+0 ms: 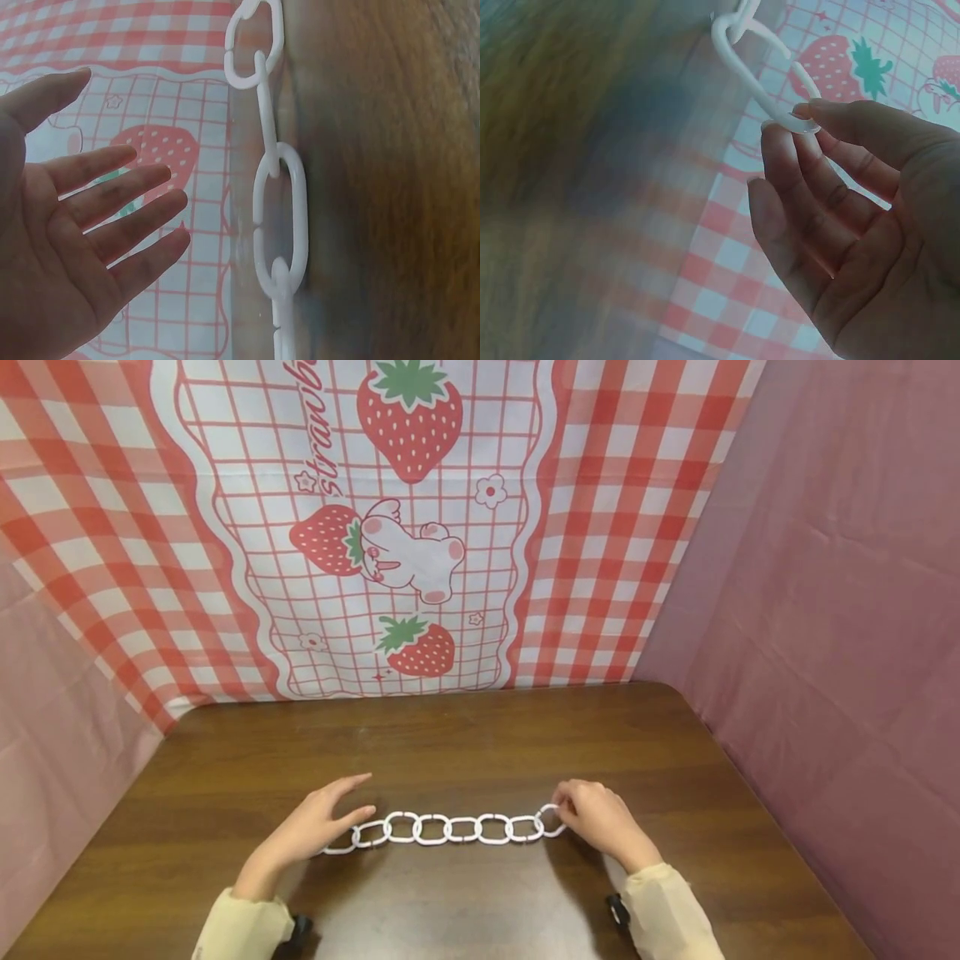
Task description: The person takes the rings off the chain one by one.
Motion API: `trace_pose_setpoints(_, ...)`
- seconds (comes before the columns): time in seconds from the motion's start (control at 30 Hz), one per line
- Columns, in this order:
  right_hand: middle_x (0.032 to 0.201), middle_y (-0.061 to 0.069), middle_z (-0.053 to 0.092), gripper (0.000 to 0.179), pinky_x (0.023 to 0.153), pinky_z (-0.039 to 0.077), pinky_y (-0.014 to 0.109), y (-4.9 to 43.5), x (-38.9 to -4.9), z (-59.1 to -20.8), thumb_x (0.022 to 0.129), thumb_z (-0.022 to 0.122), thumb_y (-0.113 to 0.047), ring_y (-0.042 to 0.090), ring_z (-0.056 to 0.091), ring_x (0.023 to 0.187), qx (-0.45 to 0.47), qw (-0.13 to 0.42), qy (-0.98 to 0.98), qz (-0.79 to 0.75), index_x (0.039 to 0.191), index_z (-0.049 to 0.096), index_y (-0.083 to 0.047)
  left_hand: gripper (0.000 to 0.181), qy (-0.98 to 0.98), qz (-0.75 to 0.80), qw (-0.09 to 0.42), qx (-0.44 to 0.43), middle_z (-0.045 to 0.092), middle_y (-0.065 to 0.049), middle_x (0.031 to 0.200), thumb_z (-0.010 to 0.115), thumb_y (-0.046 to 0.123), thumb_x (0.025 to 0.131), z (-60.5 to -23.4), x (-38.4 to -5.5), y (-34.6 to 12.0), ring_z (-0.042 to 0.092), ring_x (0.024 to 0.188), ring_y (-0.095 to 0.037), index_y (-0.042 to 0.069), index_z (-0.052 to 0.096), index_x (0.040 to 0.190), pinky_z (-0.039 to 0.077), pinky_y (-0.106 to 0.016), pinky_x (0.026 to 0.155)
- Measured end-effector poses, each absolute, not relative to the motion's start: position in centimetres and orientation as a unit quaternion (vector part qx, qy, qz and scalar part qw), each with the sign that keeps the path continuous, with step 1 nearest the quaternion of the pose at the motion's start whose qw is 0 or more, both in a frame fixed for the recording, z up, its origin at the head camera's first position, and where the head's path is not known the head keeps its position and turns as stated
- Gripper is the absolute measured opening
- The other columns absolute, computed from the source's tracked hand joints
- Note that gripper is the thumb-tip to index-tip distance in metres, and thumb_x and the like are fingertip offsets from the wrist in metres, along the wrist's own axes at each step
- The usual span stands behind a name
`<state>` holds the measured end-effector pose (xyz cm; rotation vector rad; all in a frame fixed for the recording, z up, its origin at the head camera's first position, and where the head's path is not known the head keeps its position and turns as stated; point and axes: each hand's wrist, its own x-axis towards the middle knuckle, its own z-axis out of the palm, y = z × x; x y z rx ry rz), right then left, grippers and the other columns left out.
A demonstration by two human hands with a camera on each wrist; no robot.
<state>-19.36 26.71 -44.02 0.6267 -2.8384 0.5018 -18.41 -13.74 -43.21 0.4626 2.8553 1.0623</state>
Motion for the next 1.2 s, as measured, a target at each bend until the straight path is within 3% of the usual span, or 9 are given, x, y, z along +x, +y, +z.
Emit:
trace_pose_setpoints(0.5,0.071,-0.012,0.065,0.015,0.051,0.045,0.027,25.1,-18.8,-41.7,0.077,0.075,-0.010,0.005,0.061,0.065,0.208,0.140,-0.956,0.151,0.080,0.066,-0.021,0.054,0.914,0.359,0.021,0.187,0.053,-0.017,0.141,0.065,0.027,0.093,-43.4,-18.6,-11.5,0.047,0.133,-0.035,0.002,0.050,0.138,0.038,-0.053,0.111)
trace_pose_setpoints(1.2,0.073,-0.017,0.059,0.019,0.047,0.037,0.019,23.4,-18.5,-39.1,0.075,0.075,-0.007,-0.001,0.053,0.061,0.246,0.176,-0.945,0.125,0.081,0.066,-0.023,0.056,0.897,0.357,0.045,0.256,0.052,-0.019,0.142,0.062,0.029,0.094,-43.1,-18.6,-8.0,0.047,0.133,-0.037,0.003,0.047,0.141,0.037,-0.053,0.111)
